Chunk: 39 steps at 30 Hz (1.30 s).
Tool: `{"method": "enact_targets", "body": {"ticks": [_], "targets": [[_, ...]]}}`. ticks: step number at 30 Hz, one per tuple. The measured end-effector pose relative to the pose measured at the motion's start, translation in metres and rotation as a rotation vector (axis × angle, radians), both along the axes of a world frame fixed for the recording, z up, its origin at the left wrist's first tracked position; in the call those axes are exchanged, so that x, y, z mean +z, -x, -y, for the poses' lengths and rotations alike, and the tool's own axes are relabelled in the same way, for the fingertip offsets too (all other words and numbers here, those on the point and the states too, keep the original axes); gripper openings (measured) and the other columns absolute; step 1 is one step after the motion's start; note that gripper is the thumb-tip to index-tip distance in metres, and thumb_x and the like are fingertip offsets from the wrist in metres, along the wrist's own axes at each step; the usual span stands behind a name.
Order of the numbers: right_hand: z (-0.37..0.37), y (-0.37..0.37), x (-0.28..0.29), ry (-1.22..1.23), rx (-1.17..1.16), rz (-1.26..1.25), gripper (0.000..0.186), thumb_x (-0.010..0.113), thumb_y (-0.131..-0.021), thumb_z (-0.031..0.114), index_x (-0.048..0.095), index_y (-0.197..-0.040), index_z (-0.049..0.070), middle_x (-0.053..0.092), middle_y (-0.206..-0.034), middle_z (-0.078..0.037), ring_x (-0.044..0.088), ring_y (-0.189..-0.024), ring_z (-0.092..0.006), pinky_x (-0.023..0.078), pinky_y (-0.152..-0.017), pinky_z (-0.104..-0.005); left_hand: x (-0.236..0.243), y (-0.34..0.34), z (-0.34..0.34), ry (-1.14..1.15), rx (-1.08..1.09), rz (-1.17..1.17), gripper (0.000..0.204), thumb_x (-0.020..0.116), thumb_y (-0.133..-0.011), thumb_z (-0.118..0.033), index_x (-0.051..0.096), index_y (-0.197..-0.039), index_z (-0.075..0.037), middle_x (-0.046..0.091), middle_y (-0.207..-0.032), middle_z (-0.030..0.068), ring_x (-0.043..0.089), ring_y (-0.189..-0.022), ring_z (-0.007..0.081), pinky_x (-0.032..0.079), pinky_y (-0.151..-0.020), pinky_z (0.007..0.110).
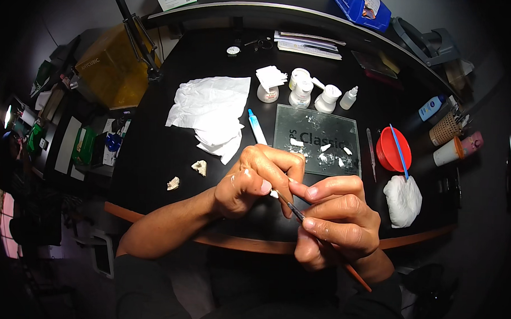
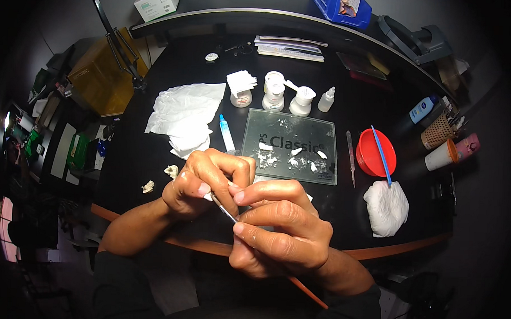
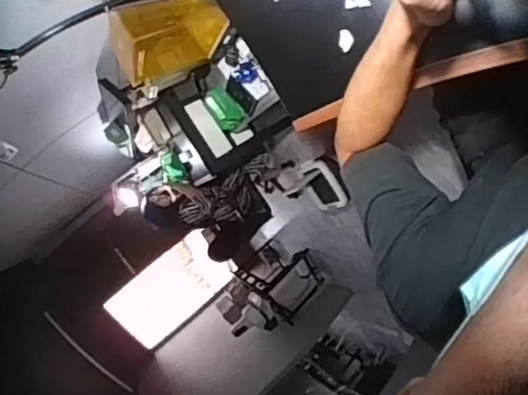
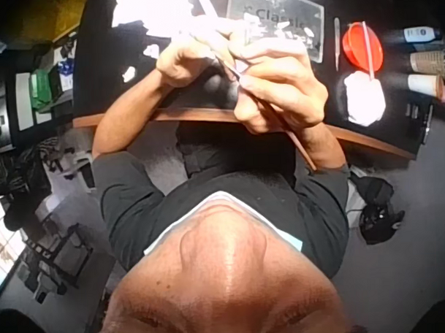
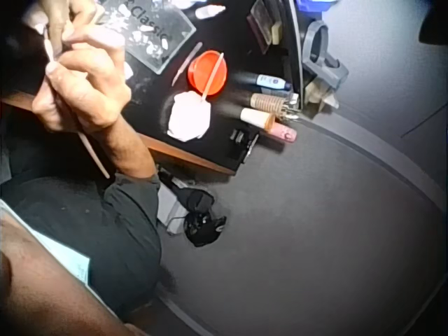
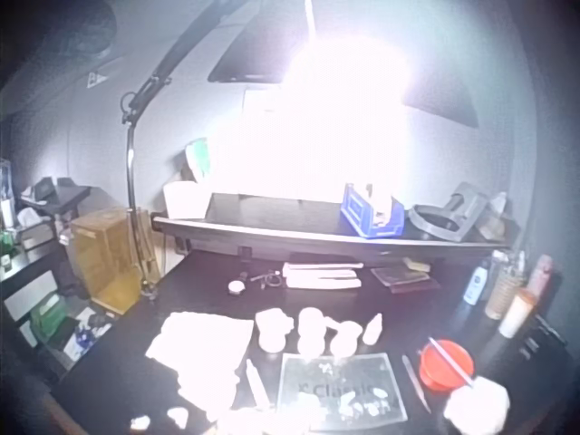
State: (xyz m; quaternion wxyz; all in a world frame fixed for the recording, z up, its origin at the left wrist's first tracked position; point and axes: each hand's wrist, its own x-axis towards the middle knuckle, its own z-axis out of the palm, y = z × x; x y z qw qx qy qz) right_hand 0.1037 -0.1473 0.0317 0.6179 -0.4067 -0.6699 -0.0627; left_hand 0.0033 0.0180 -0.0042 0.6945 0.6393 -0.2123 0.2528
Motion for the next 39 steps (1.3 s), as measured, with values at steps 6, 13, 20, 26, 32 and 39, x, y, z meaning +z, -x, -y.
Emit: {"method": "enact_targets", "body": {"ticks": [6,13,20,26,32,39], "targets": [[-0.0005,0.0000,0.0002,-0.004,0.009,0.005,0.025,0.076,-0.065,-0.008,0.071,-0.088,0.002,0.069,-0.086,-0.009,0.070,-0.095,-0.0299,0.060,-0.077,-0.0378,0.0020,0.0024,0.0012,-0.005,0.031,-0.026,0.054,0.045,-0.074,-0.039,0.075,-0.073,0.007,0.062,-0.068,0.0166,0.056,-0.067,0.0239,0.045,-0.063,0.035],[0.0013,0.0003,-0.0024,-0.004,0.016,0.005,0.023,0.079,-0.069,-0.003,0.072,-0.089,0.003,0.069,-0.086,-0.008,0.070,-0.096,-0.0290,0.060,-0.077,-0.0360,0.0028,0.0019,0.0010,-0.019,0.022,-0.029,0.056,0.044,-0.073,-0.040,0.074,-0.070,0.006,0.058,-0.065,0.0152,0.054,-0.066,0.0236,0.043,-0.062,0.035],[0.0012,0.0007,-0.0009,0.006,-0.004,0.019,0.022,0.080,-0.070,-0.003,0.072,-0.089,0.003,0.069,-0.086,-0.007,0.070,-0.096,-0.0288,0.060,-0.077,-0.0356,0.0071,0.0054,0.0034,0.015,0.014,-0.071,0.056,0.047,-0.080,-0.042,0.076,-0.069,0.005,0.059,-0.067,0.0131,0.049,-0.071,0.0232,0.040,-0.067,0.035],[0.0021,0.0007,-0.0013,0.004,0.008,0.010,0.021,0.081,-0.072,-0.001,0.072,-0.090,0.002,0.069,-0.086,-0.007,0.070,-0.097,-0.0289,0.061,-0.078,-0.0366,0.0044,0.0048,0.0022,0.011,0.008,-0.066,0.055,0.048,-0.081,-0.041,0.075,-0.069,0.005,0.059,-0.068,0.0133,0.049,-0.070,0.0231,0.040,-0.066,0.035],[0.0020,0.0003,-0.0019,0.008,0.020,0.019,0.020,0.082,-0.074,0.001,0.072,-0.091,0.003,0.069,-0.088,-0.008,0.069,-0.097,-0.0292,0.062,-0.079,-0.0382,0.0046,0.0044,0.0020,0.002,0.004,-0.061,0.055,0.048,-0.081,-0.041,0.076,-0.071,0.005,0.059,-0.068,0.0134,0.049,-0.070,0.0228,0.041,-0.066,0.035],[0.0022,0.0000,-0.0018,0.006,0.031,0.019,0.019,0.083,-0.077,0.005,0.073,-0.093,0.002,0.069,-0.087,-0.008,0.069,-0.098,-0.0291,0.064,-0.083,-0.0400,0.0037,0.0037,0.0032,-0.018,0.027,-0.053,0.054,0.044,-0.072,-0.041,0.073,-0.067,0.004,0.057,-0.067,0.0152,0.052,-0.066,0.0227,0.040,-0.063,0.035]]}}
